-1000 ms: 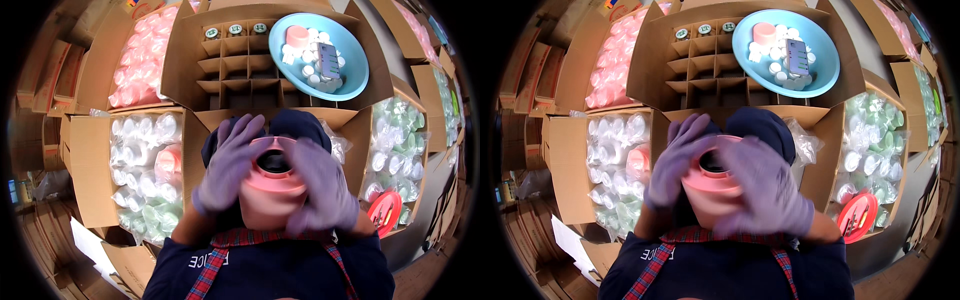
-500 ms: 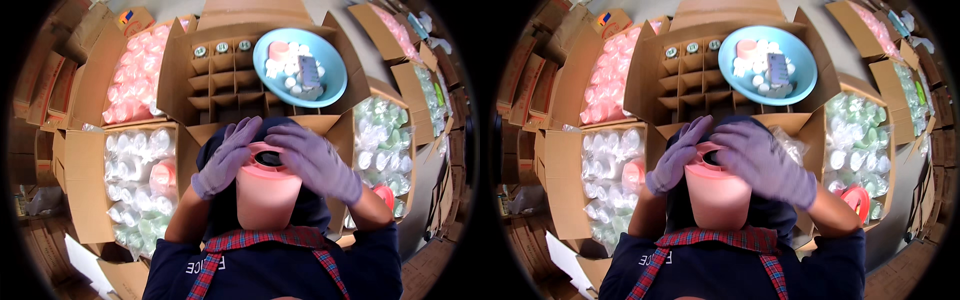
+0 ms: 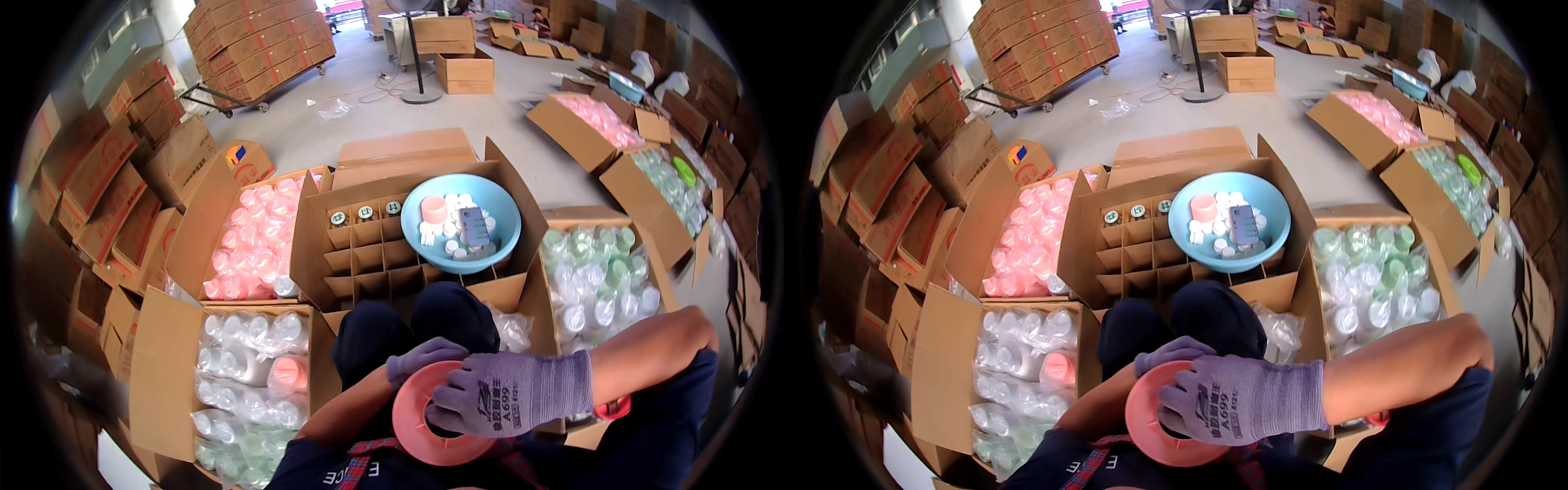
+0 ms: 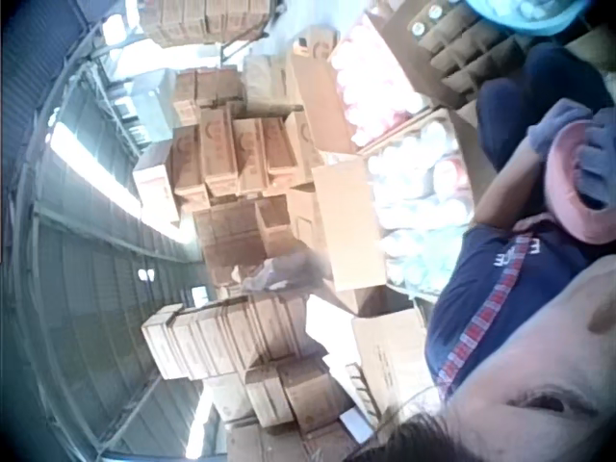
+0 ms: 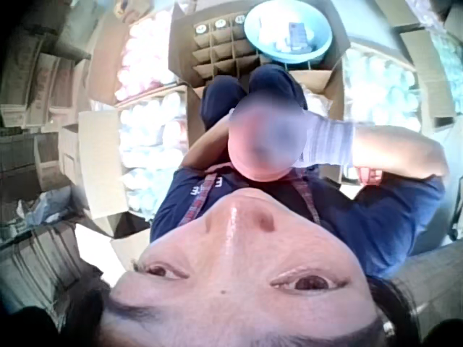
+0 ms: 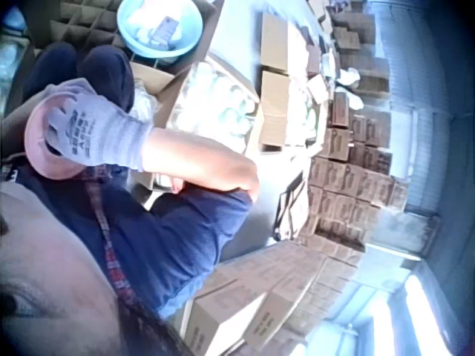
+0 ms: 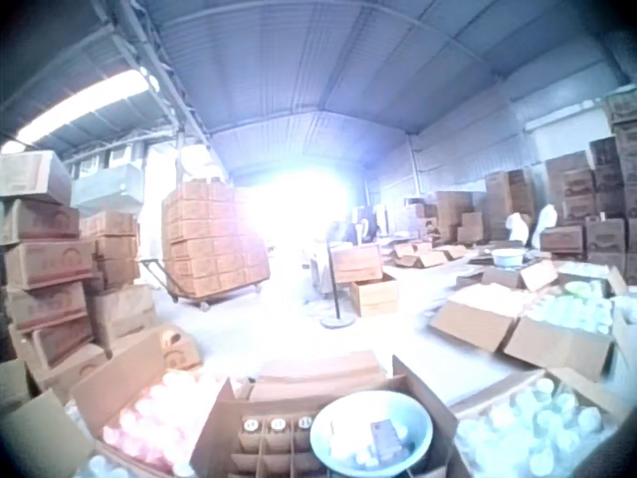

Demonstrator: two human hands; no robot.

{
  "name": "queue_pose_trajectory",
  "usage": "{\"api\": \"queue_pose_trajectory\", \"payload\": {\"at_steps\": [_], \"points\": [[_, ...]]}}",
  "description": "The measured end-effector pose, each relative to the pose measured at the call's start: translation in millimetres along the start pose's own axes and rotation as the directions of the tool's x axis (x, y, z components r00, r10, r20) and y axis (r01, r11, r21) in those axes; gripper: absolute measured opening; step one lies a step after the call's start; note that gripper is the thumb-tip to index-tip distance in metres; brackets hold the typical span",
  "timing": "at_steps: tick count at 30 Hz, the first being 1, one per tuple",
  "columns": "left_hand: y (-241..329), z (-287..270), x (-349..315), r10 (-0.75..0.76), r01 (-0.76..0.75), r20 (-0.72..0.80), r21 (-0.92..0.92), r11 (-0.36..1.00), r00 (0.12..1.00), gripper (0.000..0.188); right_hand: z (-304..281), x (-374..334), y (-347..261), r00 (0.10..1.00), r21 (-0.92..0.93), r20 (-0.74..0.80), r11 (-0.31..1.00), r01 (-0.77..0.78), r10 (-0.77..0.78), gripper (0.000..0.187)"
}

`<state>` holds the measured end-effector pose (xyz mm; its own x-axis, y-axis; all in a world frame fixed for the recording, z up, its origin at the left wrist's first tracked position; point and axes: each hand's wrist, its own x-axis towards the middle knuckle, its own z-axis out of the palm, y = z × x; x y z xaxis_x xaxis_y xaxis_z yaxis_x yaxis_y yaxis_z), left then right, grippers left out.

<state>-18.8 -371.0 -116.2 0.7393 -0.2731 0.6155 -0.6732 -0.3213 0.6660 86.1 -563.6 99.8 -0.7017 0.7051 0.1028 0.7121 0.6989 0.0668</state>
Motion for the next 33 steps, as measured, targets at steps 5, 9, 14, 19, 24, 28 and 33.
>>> {"api": "queue_pose_trajectory", "payload": {"at_steps": [5,9,14,19,24,28,33], "points": [[16,29,66,-0.510,0.684,0.456,-0.465,0.562,0.729,0.026,13,-38,-69,0.799,0.232,0.153,0.765,-0.601,0.581,0.037],[93,15,32,-0.744,0.774,-0.272,0.006,0.633,0.611,0.029,60,-59,-69,0.642,0.428,0.302,0.501,-0.752,0.705,0.037],[110,9,39,-0.677,0.690,-0.142,0.075,0.720,0.722,0.023,72,-87,-87,0.700,0.474,0.160,0.568,-0.673,0.696,0.043],[133,-2,32,-0.589,0.579,-0.029,0.228,0.783,0.808,0.074,74,-83,-85,0.652,0.484,0.288,0.481,-0.731,0.701,0.043],[158,27,24,-0.832,0.831,-0.159,-0.088,0.549,0.532,0.079,103,-83,-95,0.574,0.566,0.045,0.452,-0.689,0.818,0.045],[171,37,17,-0.868,0.764,-0.245,-0.413,0.496,0.431,0.091,98,-82,-73,0.647,0.557,-0.043,0.556,-0.617,0.761,0.052],[164,27,39,-0.862,0.812,-0.104,-0.297,0.503,0.496,0.085,122,-56,-92,0.450,0.573,-0.485,0.661,-0.484,0.750,0.086]]}}
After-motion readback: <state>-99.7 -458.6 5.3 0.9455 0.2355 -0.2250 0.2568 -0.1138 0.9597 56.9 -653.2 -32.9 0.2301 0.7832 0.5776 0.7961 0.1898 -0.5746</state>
